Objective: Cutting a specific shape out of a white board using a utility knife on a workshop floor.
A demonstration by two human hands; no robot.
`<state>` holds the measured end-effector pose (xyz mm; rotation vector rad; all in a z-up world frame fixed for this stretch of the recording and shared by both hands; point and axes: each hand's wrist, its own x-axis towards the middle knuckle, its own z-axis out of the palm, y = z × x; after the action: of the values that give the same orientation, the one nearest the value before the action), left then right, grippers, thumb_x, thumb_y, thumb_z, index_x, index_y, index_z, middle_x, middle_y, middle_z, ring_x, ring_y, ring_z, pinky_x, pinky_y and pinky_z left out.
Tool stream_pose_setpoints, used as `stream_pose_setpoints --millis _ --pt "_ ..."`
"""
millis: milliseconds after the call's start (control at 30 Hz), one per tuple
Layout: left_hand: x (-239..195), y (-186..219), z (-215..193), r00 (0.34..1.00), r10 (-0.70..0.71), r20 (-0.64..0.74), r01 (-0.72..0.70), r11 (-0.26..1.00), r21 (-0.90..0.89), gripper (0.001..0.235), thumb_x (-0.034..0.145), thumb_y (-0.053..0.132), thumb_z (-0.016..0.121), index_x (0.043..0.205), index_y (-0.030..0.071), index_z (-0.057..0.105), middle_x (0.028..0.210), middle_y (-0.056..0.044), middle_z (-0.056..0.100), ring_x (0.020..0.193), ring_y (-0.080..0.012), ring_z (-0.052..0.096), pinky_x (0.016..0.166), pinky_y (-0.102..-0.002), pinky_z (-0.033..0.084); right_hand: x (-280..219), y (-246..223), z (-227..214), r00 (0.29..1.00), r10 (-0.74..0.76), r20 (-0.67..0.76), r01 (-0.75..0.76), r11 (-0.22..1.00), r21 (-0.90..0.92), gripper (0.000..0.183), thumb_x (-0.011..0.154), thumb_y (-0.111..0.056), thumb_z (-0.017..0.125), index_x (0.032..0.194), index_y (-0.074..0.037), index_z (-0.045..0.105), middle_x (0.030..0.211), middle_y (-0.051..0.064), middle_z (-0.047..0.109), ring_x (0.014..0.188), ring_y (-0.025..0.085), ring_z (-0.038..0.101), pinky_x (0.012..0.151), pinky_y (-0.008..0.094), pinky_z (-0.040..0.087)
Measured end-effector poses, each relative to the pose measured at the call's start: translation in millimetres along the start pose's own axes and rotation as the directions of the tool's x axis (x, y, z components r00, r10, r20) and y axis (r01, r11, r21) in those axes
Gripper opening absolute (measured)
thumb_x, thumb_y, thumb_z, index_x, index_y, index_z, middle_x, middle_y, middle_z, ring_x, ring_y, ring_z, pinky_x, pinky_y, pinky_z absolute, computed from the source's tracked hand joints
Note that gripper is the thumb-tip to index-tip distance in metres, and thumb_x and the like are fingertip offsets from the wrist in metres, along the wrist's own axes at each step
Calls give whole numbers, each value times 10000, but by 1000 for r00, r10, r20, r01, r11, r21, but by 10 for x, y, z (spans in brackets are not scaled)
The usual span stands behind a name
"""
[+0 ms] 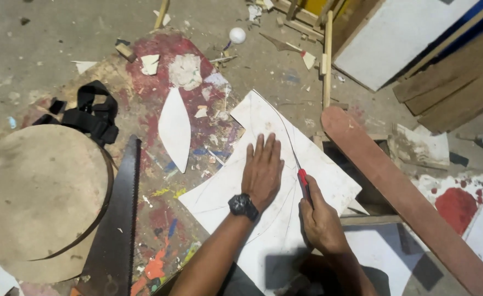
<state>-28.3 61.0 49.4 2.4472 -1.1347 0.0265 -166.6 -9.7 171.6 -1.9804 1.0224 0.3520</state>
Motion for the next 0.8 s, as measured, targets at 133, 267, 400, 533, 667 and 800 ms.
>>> stream_pose_setpoints --millis 133,267,400,533,667,800 --pt "-135 47 117 998 58 4 -58 994 -91 531 1075 286 370 1525 9 422 1646 -180 348 1532 -402 279 1233 -591 210 -2 -10 26 1000 -5 -11 6 999 50 646 1019 -323 393 1645 -293 239 1416 242 599 1274 416 620 1070 439 452" --pt "-149 8 269 999 36 40 -35 999 -33 576 1088 353 313 1569 39 359 1656 -158 330 1534 -377 272 1255 -553 171 -33 -95 42 999 50 -4 -49 999 22 667 1028 -333 381 1667 -270 198 1229 246 697 1079 369 708 969 446 503" --pt "-127 -5 376 996 17 -84 -18 1000 -3 586 1070 400 403 1527 35 447 1604 -161 436 1491 -392 370 1224 -574 256 -33 -58 65 997 -37 -65 41 997 69 663 1003 -298 404 1646 -243 253 1377 228 627 1226 395 642 1035 431 462" --pt "-103 -3 531 984 -7 -176 12 999 32 541 1043 358 484 1501 72 508 1581 -133 486 1460 -360 437 1202 -554 312 -71 -47 43 995 7 -95 0 997 73 650 1011 -286 419 1644 -232 280 1317 220 656 1147 357 659 962 422 487" --pt "-133 87 314 993 -61 -104 55 997 -56 531 1030 315 492 1498 65 496 1584 -133 476 1469 -358 416 1213 -545 280 -59 35 80 992 -57 -117 61 998 33 644 1003 -277 432 1628 -194 301 1360 219 648 1216 395 649 987 428 487" --pt "-99 69 321 988 -62 -144 51 996 -79 535 1024 301 520 1501 60 499 1585 -128 476 1474 -366 417 1224 -546 281 -59 -45 27 991 -60 -117 66 997 46 638 999 -268 409 1627 -224 310 1396 202 614 1261 373 600 1044 404 431"
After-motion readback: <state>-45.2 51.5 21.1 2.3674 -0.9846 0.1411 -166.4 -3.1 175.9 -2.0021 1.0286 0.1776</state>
